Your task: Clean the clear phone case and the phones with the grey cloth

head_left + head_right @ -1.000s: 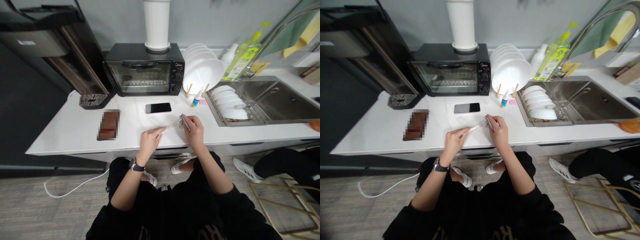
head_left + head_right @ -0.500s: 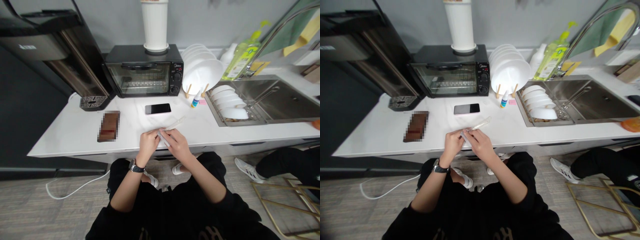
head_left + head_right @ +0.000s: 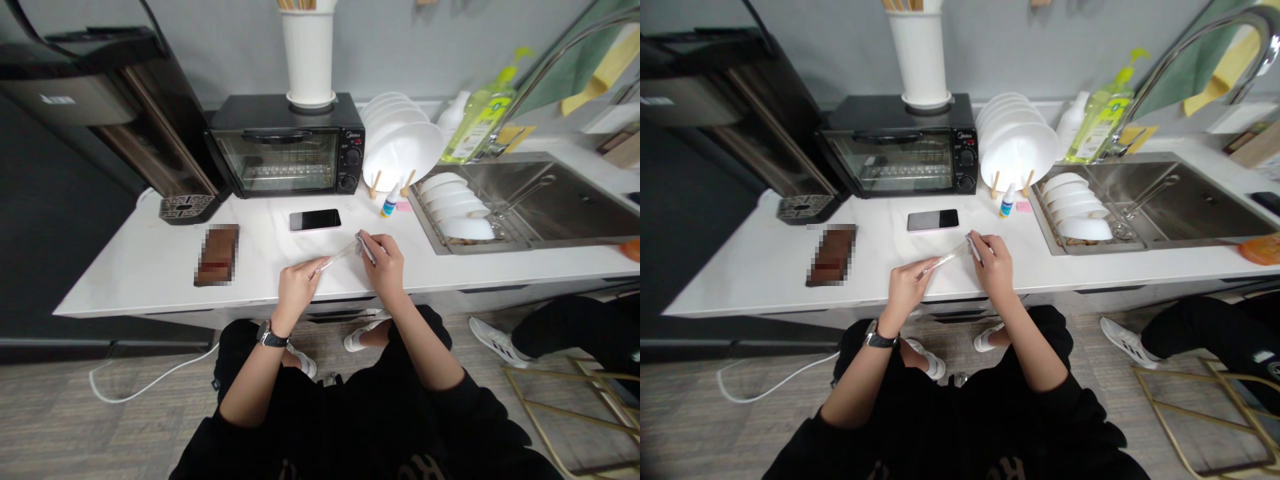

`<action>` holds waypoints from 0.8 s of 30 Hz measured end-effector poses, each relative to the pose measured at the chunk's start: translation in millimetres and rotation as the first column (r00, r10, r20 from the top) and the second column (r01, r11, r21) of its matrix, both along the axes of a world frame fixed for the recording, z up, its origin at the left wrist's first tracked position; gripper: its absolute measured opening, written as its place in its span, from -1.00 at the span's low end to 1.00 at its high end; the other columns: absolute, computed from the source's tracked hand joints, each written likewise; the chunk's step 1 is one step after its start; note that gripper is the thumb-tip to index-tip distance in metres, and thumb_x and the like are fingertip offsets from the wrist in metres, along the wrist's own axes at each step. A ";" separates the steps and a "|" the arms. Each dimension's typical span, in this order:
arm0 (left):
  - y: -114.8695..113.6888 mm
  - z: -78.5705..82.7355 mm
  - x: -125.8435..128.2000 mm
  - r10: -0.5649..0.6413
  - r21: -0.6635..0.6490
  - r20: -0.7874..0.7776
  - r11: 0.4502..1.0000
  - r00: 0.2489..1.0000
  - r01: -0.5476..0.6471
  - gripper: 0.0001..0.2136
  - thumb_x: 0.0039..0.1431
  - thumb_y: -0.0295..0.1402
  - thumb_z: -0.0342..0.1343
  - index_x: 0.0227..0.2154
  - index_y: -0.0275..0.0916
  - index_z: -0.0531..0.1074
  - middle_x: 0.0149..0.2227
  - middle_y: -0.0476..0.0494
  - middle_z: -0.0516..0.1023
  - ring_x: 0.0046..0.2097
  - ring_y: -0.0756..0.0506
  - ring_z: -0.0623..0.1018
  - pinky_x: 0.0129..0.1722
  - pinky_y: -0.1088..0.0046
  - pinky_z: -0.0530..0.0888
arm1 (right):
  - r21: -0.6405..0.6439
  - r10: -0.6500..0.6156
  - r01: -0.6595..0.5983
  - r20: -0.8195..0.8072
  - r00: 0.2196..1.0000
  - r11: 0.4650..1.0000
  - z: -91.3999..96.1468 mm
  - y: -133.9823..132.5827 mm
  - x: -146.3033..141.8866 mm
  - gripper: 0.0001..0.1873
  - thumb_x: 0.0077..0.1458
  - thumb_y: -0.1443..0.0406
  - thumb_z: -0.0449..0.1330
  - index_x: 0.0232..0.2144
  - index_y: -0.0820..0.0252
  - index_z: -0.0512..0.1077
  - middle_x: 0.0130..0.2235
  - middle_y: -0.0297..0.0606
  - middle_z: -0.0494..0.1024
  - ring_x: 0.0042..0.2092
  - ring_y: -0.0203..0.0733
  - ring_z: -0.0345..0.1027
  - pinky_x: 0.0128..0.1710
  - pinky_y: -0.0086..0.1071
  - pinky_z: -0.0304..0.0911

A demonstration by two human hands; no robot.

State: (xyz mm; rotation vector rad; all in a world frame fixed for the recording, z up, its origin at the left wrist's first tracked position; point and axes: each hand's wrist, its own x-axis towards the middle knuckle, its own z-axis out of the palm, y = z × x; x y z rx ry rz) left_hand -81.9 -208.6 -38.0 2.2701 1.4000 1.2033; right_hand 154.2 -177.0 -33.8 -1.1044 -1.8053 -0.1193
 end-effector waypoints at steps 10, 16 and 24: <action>0.7 2.8 0.4 0.044 0.027 -0.056 0.999 0.997 -0.042 -0.69 0.33 -0.60 0.09 -0.12 -0.19 0.71 -0.18 -0.17 0.78 -0.18 -0.17 0.77 -0.14 0.38 0.65 | 0.045 0.333 -0.339 0.103 0.937 0.940 -3.8 -44.8 -61.5 -0.17 0.30 0.54 0.09 0.53 0.06 0.07 -0.03 -0.06 0.59 -0.03 0.01 0.48 -0.05 -0.10 0.55; 0.3 3.5 0.1 0.047 0.018 -0.059 0.999 0.997 -0.046 -0.72 0.34 -0.57 0.12 -0.12 -0.18 0.71 -0.15 -0.14 0.79 -0.18 -0.17 0.77 -0.19 0.40 0.63 | -0.037 0.328 -0.326 0.160 0.931 0.945 -5.1 -38.0 -50.9 -0.25 0.29 0.54 0.10 0.44 -0.01 0.26 -0.04 -0.11 0.60 -0.01 0.00 0.50 -0.03 -0.09 0.57; 0.0 -0.9 -0.9 0.007 0.002 0.003 1.000 1.000 -0.007 -0.74 0.46 -0.37 0.14 0.07 -0.07 0.66 -0.02 -0.08 0.76 -0.09 -0.15 0.77 -0.02 0.36 0.67 | 0.029 0.187 -0.193 0.144 0.972 0.981 -0.5 -13.5 -17.9 -0.33 0.33 0.49 0.10 0.41 0.02 0.32 -0.09 -0.09 0.59 -0.07 -0.01 0.47 -0.08 -0.12 0.52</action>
